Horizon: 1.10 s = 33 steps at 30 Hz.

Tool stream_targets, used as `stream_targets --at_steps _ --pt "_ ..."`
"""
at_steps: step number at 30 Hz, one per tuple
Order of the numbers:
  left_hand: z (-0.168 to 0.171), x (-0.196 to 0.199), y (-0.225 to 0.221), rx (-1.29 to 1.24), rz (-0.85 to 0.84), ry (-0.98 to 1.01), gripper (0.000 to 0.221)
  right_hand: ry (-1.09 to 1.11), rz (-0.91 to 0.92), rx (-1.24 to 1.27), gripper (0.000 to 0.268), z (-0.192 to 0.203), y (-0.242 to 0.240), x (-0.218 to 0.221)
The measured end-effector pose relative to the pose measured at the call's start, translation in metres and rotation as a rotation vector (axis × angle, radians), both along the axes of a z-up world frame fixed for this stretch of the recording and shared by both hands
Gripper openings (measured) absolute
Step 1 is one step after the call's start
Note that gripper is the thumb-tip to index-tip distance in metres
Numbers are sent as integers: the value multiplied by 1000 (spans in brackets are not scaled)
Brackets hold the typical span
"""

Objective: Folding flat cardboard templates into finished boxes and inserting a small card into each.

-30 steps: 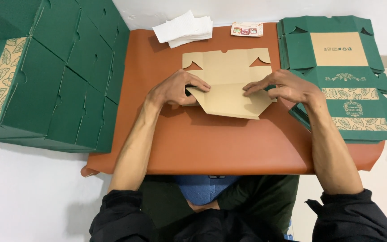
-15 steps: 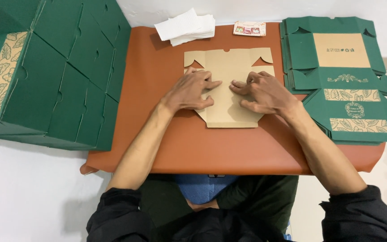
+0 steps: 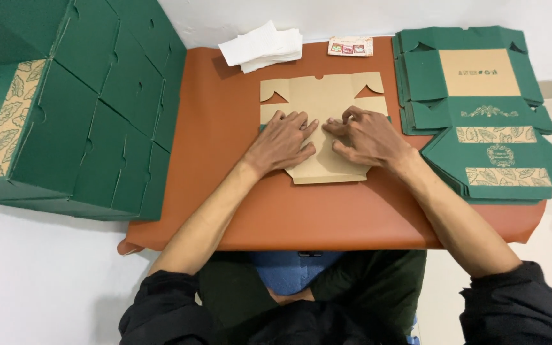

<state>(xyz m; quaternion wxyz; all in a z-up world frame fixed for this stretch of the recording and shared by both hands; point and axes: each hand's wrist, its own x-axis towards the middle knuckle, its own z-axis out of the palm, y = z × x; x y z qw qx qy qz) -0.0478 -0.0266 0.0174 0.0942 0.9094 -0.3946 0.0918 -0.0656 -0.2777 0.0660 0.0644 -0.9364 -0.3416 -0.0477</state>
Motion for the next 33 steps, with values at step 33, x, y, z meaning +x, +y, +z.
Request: stream_targets --at_steps 33 --pt "31 -12 4 -36 -88 304 49 -96 -7 274 26 -4 -13 12"
